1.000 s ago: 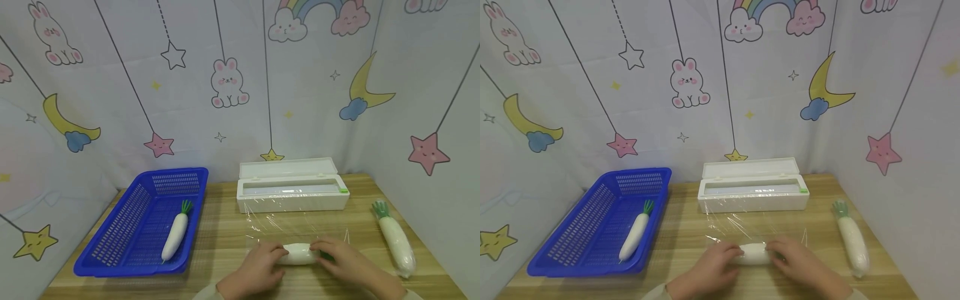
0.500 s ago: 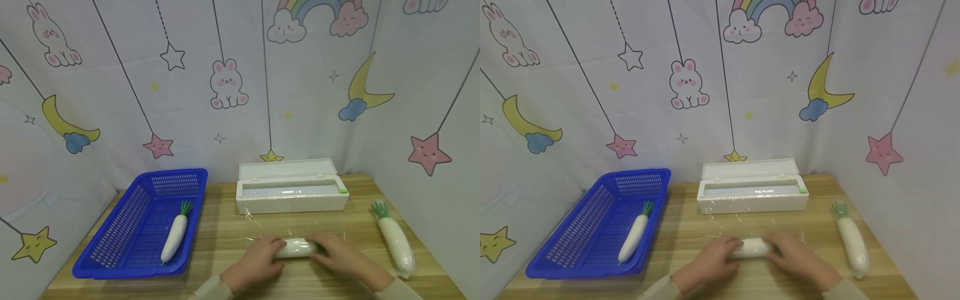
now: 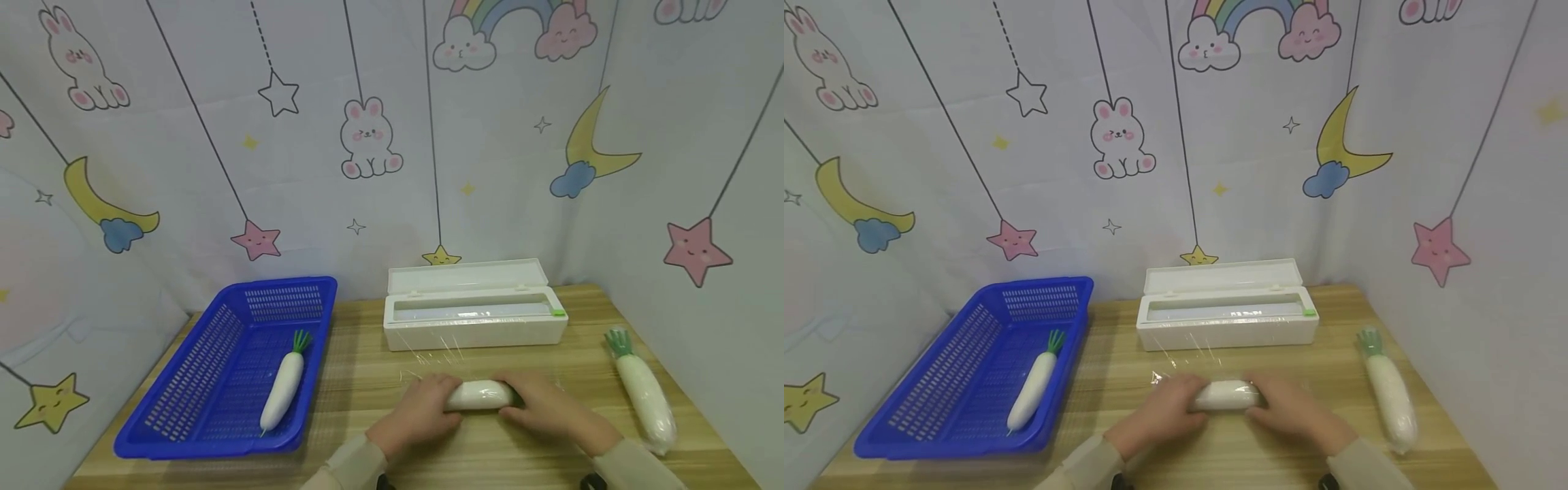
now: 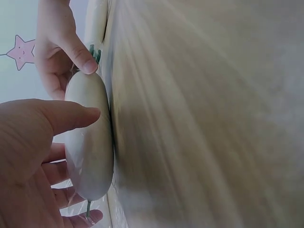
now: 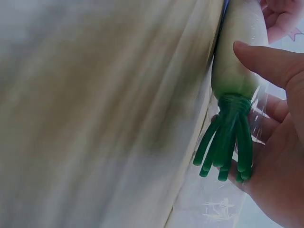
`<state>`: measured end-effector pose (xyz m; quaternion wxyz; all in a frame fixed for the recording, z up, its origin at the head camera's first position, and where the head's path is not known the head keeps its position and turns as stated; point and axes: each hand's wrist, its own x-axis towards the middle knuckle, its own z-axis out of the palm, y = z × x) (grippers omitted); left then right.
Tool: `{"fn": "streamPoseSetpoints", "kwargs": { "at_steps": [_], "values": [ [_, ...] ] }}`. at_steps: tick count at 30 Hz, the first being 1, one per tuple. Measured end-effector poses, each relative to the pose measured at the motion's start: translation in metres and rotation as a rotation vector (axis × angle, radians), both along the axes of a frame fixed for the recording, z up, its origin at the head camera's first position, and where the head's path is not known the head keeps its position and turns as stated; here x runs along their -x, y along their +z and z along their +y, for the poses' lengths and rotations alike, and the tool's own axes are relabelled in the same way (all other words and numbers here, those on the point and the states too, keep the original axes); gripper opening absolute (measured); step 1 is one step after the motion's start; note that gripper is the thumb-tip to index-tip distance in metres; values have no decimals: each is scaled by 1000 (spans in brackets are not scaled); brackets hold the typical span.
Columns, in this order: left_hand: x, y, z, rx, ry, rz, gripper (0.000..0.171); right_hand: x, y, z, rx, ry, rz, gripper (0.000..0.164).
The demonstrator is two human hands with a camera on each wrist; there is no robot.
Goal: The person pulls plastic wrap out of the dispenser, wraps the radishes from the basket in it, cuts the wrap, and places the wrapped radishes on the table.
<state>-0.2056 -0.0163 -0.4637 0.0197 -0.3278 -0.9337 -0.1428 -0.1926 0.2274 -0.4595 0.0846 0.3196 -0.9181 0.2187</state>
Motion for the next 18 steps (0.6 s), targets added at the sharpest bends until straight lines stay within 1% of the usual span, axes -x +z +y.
{"fn": "streamPoseSetpoints", "kwargs": {
  "at_steps": [1,6,8,11,14,15,18],
  "values": [
    [2,0,1,-1,6,-8,52,1,0,0,-7,-1,16,47],
    [11,2,4,13,20,0,52,5,3,-4,-30,-47,27,44],
    [15,3,5,23,21,12,52,7,4,-5,-29,-64,28,41],
    [20,4,7,39,24,18,51,10,5,-6,-25,-75,59,37],
    [25,5,9,56,25,22,47,13,5,-5,-3,-87,73,34],
    [27,5,9,61,27,22,45,14,5,-4,2,-90,74,34],
    [32,5,11,63,35,26,49,18,6,-2,24,-88,44,31]
  ]
}}
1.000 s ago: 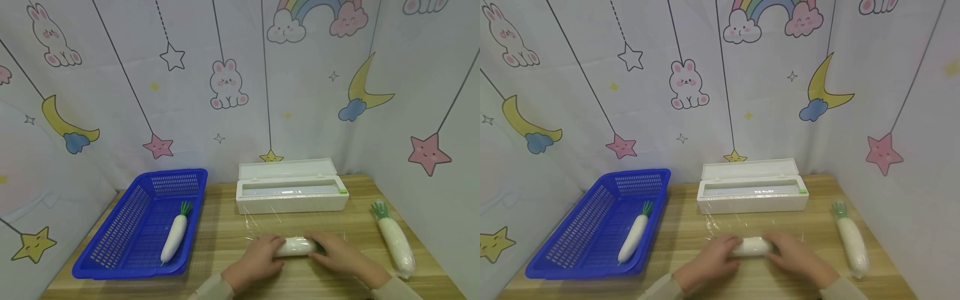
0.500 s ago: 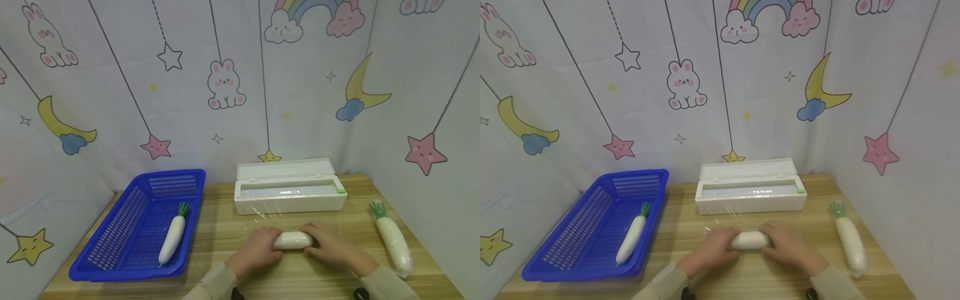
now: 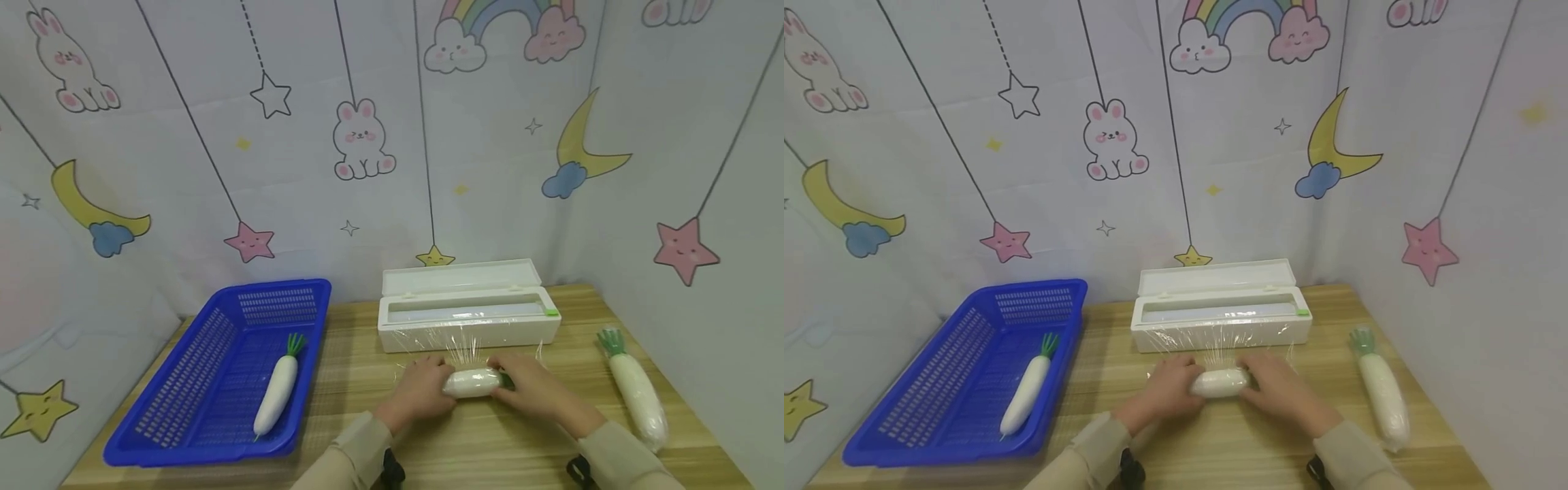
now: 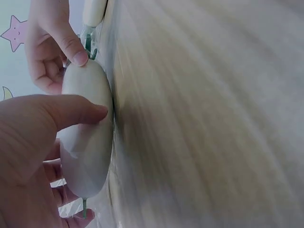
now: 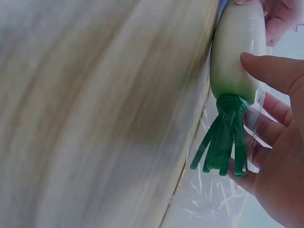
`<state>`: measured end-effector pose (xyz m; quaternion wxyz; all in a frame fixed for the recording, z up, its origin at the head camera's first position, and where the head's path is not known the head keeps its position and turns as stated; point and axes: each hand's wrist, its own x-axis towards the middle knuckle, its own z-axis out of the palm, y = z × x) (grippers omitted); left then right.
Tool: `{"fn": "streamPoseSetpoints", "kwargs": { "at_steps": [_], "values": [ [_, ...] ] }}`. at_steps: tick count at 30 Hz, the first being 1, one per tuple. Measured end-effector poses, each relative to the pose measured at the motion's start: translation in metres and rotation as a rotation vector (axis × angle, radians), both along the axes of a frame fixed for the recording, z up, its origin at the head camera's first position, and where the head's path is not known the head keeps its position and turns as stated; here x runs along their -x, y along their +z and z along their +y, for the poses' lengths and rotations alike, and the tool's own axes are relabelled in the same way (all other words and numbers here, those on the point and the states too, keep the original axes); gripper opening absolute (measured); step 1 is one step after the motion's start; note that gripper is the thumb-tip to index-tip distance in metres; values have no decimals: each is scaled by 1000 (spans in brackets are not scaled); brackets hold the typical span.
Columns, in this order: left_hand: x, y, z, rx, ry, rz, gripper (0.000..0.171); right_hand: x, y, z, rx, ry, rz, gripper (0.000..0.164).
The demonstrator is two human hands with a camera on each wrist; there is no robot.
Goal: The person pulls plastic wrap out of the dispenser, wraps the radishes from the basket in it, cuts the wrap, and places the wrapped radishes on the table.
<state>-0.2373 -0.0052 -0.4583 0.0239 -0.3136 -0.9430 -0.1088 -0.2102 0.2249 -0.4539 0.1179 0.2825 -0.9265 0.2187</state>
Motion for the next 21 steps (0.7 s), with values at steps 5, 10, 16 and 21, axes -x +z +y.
{"fn": "streamPoseSetpoints", "kwargs": {
  "at_steps": [5,10,16,21],
  "values": [
    [7,3,2,-29,16,-4,44,5,1,3,15,14,-55,28],
    [11,7,1,8,25,18,35,9,2,2,-17,2,-50,34],
    [15,6,2,29,40,0,40,14,3,1,-43,-2,-60,36],
    [18,7,4,-25,44,-31,39,16,2,3,-6,-6,-88,33]
  ]
}}
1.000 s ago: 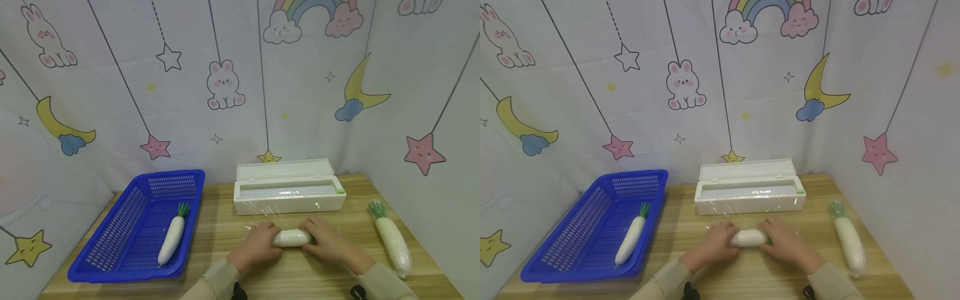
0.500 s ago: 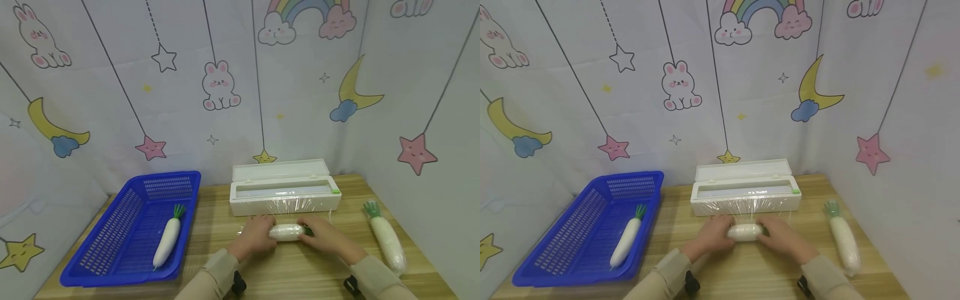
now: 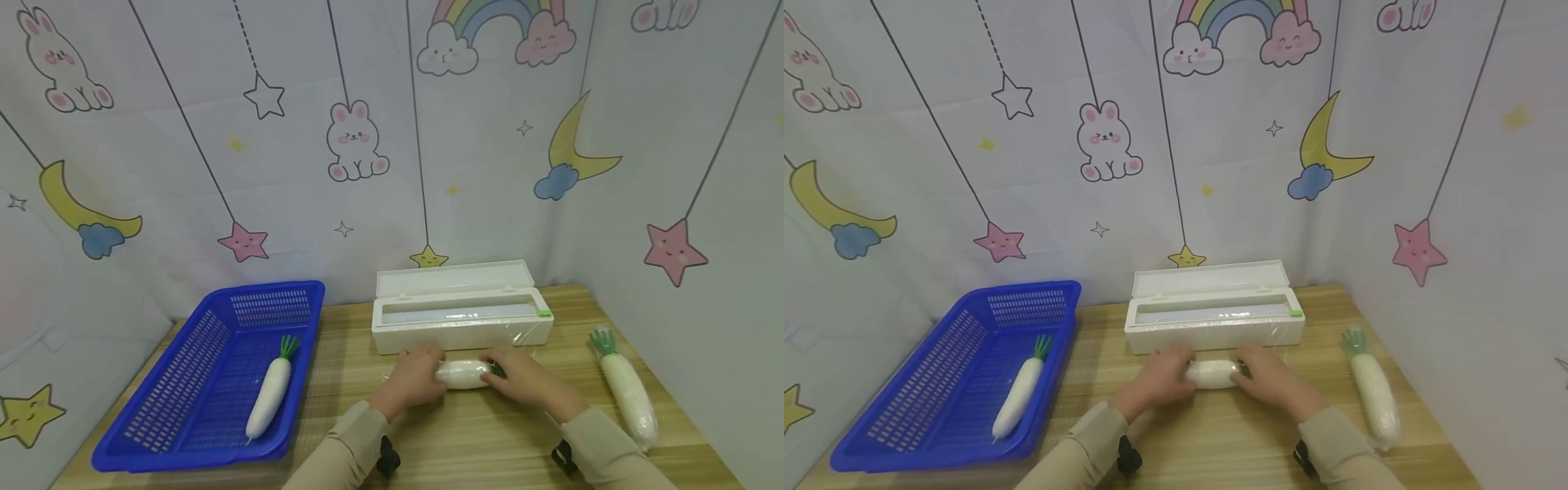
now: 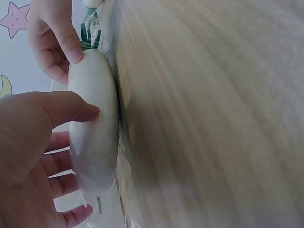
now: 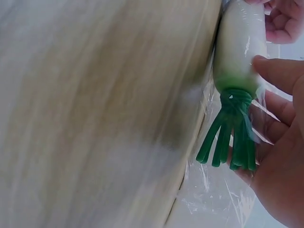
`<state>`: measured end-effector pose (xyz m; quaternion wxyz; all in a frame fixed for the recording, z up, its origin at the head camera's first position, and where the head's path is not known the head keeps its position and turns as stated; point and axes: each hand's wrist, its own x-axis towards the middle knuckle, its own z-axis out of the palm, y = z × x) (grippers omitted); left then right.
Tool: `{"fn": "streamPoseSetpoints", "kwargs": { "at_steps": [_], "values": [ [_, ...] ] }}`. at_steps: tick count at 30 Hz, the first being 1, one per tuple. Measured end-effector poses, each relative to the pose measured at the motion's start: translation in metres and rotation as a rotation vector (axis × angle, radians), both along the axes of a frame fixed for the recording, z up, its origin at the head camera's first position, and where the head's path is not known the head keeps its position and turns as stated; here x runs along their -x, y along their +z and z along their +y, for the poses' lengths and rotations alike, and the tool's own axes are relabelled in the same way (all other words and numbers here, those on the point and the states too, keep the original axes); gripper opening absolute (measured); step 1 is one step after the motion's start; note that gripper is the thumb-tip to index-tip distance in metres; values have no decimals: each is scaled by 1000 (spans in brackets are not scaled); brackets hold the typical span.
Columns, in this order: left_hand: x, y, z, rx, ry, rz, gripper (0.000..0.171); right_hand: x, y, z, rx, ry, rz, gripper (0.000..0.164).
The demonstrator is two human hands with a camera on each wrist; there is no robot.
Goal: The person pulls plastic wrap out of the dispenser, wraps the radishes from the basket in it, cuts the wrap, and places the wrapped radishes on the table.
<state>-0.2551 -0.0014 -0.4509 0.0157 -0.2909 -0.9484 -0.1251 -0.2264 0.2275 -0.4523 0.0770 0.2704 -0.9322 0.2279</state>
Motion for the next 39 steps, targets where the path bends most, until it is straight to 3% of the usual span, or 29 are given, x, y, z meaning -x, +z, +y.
{"fn": "streamPoseSetpoints", "kwargs": {
  "at_steps": [7,12,19,28,34,39],
  "values": [
    [3,5,10,46,-39,40,26,0,-1,12,13,-2,-26,35],
    [0,12,19,97,-42,70,35,-5,1,19,22,-38,-16,38],
    [5,29,44,-8,-115,135,31,-8,8,33,83,-121,63,31],
    [25,54,94,-105,-151,105,23,4,25,72,200,-326,150,26],
    [37,54,124,-154,-160,107,23,20,24,91,232,-406,182,31],
    [43,45,142,-196,-98,92,26,32,16,93,262,-412,131,41]
  ]
}}
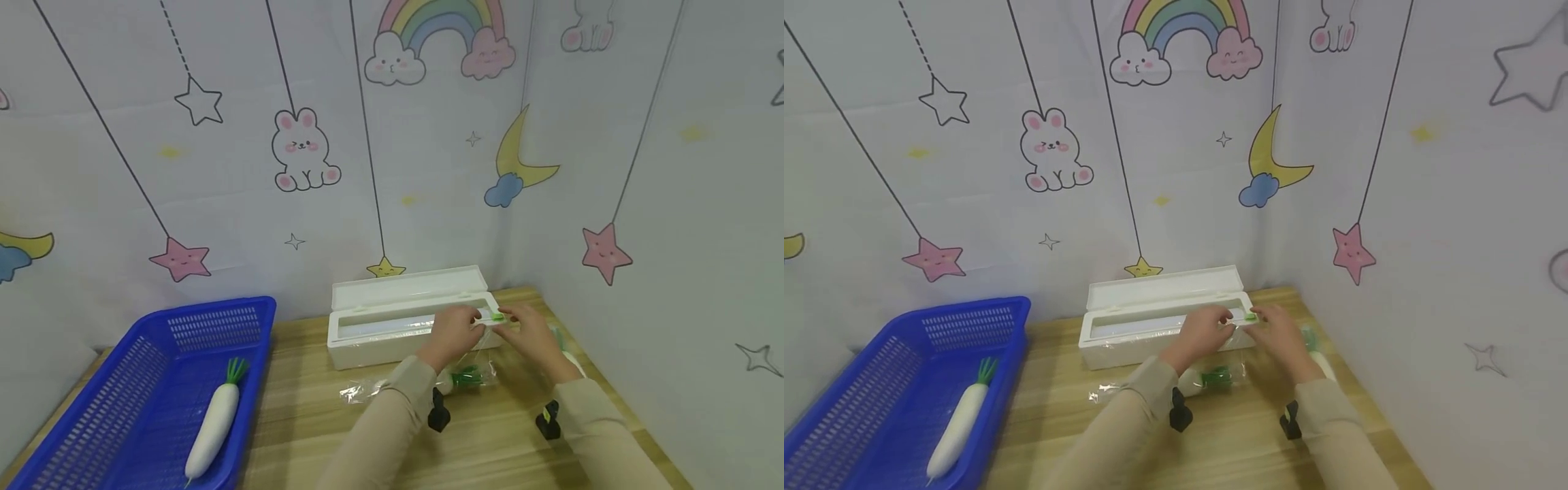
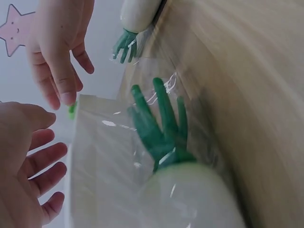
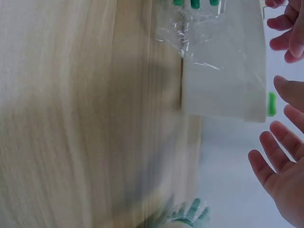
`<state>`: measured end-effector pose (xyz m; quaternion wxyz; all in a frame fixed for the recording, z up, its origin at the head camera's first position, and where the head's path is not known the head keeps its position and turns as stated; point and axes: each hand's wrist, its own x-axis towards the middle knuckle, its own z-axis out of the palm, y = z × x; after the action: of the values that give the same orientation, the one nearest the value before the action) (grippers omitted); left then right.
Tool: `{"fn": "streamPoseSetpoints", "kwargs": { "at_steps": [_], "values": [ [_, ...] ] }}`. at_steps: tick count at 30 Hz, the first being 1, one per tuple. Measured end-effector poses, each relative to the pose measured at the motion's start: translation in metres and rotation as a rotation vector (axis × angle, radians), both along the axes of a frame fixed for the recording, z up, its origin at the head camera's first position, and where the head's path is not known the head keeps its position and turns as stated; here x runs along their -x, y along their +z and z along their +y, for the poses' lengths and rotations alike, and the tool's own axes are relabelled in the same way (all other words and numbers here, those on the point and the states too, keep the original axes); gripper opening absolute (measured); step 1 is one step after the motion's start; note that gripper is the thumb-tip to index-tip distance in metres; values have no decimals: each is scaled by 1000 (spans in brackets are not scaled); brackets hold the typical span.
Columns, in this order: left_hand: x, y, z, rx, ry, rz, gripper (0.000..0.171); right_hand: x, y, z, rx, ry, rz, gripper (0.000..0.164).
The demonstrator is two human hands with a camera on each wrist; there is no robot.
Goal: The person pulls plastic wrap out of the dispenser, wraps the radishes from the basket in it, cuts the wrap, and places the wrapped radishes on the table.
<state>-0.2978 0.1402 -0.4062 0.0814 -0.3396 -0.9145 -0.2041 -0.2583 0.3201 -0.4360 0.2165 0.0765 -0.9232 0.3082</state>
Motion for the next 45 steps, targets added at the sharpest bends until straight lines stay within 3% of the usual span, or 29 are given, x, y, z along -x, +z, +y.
{"fn": "streamPoseSetpoints", "kwargs": {
  "at_steps": [6,12,17,23,31,39,45],
  "values": [
    [7,-9,15,-41,94,37,27,10,-10,-2,96,4,-90,52],
    [9,-9,28,-74,51,2,27,10,-14,0,162,-12,-152,58],
    [9,-9,36,-113,16,23,23,12,-18,3,157,-47,-124,47],
    [11,-13,41,-76,61,66,19,14,-19,1,163,-69,-91,41],
    [16,-15,43,-35,96,105,14,11,-14,0,190,-64,-120,43],
    [13,-11,37,5,91,165,13,14,-12,1,114,-51,-85,43],
    [14,-12,34,23,83,164,14,15,-13,1,75,-56,-73,38]
  ]
}}
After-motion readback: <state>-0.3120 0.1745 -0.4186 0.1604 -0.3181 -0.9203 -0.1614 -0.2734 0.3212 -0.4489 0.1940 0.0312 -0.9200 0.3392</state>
